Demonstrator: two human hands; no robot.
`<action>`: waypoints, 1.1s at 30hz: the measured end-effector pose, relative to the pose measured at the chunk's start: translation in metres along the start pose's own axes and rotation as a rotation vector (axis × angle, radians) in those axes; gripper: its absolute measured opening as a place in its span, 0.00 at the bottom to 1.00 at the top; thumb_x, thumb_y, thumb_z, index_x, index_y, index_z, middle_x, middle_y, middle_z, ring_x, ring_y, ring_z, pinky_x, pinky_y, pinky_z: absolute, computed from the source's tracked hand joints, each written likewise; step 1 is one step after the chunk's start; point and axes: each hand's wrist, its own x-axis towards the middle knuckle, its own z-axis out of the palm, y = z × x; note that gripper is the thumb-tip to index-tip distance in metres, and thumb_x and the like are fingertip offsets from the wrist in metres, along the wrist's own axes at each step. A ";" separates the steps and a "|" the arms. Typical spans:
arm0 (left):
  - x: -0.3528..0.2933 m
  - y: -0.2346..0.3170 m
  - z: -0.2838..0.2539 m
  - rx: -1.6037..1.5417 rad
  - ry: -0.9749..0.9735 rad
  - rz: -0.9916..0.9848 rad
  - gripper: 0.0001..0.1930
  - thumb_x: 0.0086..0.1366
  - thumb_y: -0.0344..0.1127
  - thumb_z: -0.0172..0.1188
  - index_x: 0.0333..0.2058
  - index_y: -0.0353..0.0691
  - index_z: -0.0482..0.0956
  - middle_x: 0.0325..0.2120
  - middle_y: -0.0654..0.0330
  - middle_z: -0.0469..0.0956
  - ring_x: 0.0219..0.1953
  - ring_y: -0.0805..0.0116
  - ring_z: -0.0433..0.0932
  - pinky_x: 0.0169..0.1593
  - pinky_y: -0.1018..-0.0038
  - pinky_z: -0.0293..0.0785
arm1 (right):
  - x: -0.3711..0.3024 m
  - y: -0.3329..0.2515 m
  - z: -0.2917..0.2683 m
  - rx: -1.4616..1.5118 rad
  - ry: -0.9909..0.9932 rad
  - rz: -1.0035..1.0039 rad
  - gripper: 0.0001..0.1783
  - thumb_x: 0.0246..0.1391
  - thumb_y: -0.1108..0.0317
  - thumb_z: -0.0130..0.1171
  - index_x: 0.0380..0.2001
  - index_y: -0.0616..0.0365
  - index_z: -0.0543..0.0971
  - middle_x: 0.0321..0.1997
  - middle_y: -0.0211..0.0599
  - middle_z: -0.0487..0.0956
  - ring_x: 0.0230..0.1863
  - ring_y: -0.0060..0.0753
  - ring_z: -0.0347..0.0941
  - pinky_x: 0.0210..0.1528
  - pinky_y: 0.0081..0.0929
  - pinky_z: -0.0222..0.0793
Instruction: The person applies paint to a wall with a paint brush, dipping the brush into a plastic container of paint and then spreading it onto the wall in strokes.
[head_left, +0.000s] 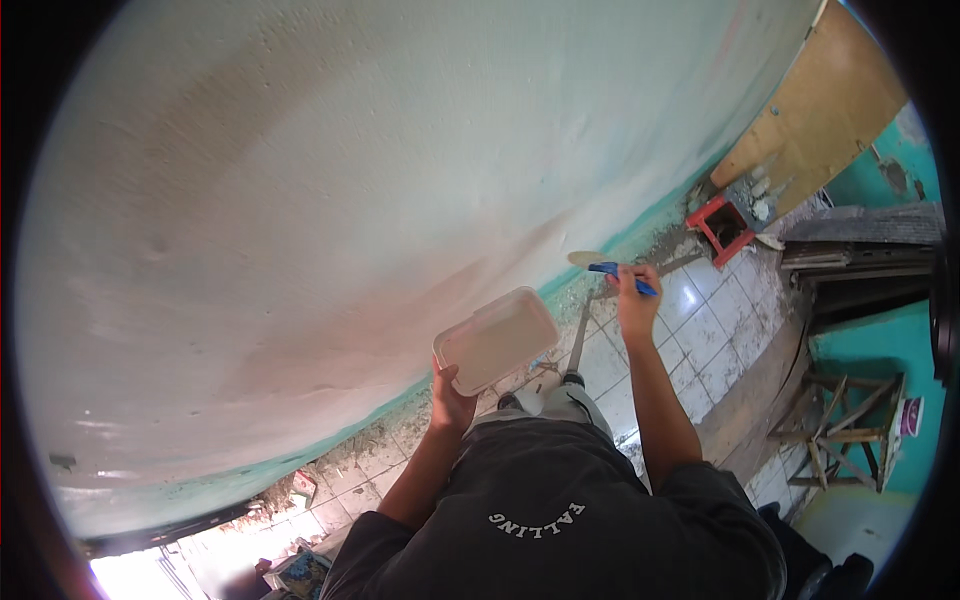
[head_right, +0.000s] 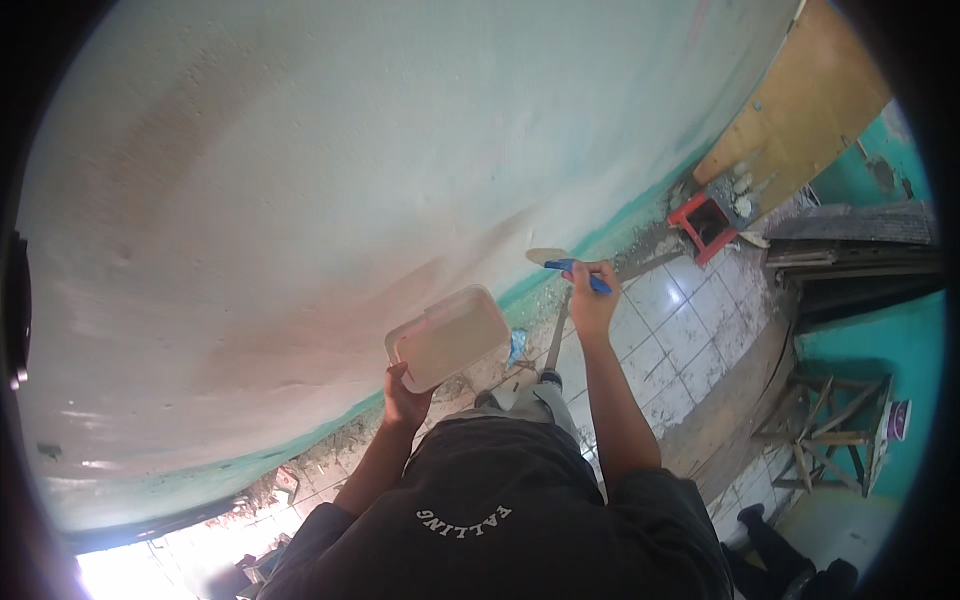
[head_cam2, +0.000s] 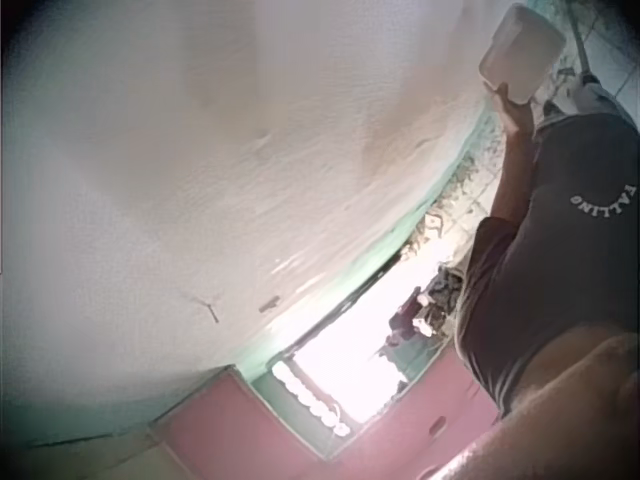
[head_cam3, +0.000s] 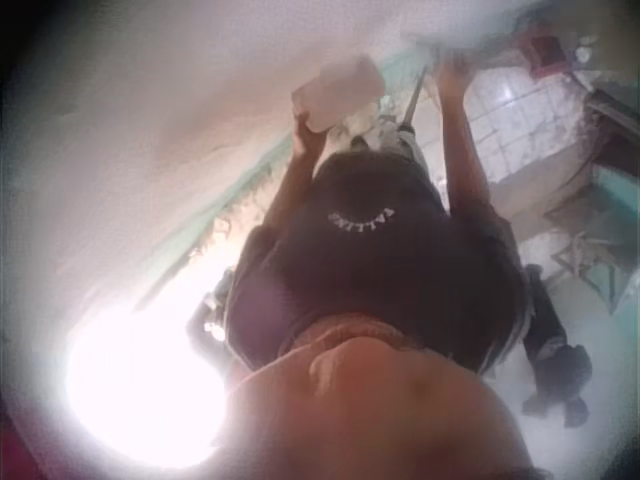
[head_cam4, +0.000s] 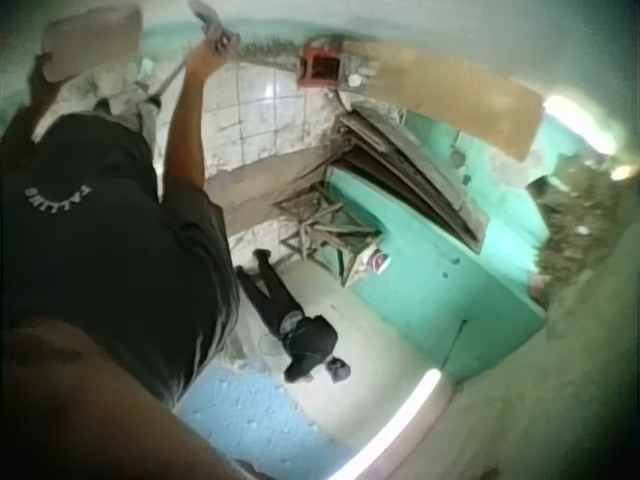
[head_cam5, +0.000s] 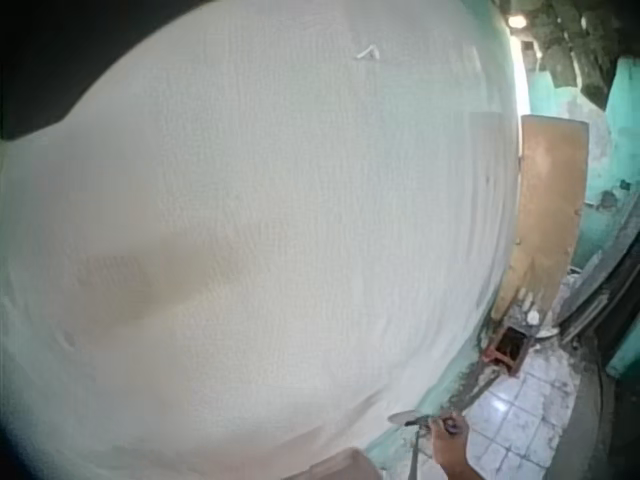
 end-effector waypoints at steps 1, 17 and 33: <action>0.002 -0.001 0.000 0.005 0.001 -0.016 0.36 0.63 0.47 0.54 0.70 0.44 0.61 0.64 0.54 0.69 0.67 0.54 0.69 0.68 0.52 0.66 | -0.007 -0.016 -0.006 0.047 0.013 0.006 0.07 0.64 0.75 0.59 0.32 0.63 0.73 0.35 0.39 0.79 0.32 0.28 0.79 0.42 0.28 0.80; -0.012 -0.022 0.002 -0.064 -0.024 -0.096 0.37 0.63 0.46 0.53 0.70 0.39 0.60 0.65 0.52 0.69 0.68 0.54 0.68 0.70 0.54 0.64 | -0.108 -0.131 0.013 0.121 -0.354 0.037 0.05 0.64 0.80 0.59 0.33 0.66 0.72 0.40 0.41 0.78 0.35 0.30 0.82 0.38 0.27 0.84; -0.028 -0.021 0.011 -0.061 -0.055 -0.039 0.38 0.64 0.48 0.52 0.71 0.41 0.59 0.66 0.54 0.67 0.67 0.55 0.67 0.67 0.54 0.66 | -0.116 -0.133 0.032 -0.204 -0.576 -0.040 0.08 0.57 0.77 0.65 0.28 0.61 0.75 0.27 0.35 0.79 0.28 0.22 0.79 0.30 0.22 0.72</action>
